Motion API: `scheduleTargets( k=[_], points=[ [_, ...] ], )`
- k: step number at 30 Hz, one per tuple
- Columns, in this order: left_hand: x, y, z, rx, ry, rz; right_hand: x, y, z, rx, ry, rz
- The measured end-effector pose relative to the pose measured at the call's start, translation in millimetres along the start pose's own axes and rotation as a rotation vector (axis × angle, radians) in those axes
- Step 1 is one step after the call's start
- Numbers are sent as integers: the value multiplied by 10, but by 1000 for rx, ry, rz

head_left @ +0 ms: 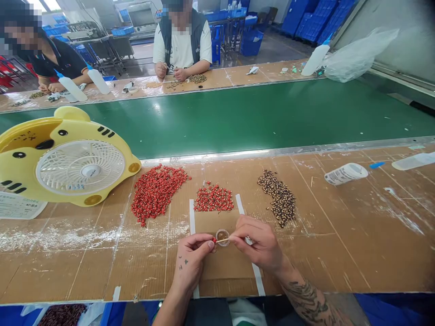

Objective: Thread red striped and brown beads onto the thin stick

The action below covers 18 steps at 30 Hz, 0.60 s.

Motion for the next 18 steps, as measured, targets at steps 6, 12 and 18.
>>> scheduleTargets(
  k=[6,12,18],
  points=[
    [-26,37,-34,6,-19,-15,-8,3,13,1,8,-45],
    [-47,23,-40,20,-40,-70,5,46,-10,-59,-4,-36],
    [-58,16,-24,37,-49,-55,-20,26,-27,-85,17,-107]
  ],
)
Point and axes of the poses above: each hand's wrist, its own z-axis towards the middle knuckle, its own x-axis out of the back of the hand, y = z × x, the point moved 4 cm from there along z, towards the middle knuckle, and after that the axes turned 2 degrees about -y, right-handed, at the moved point
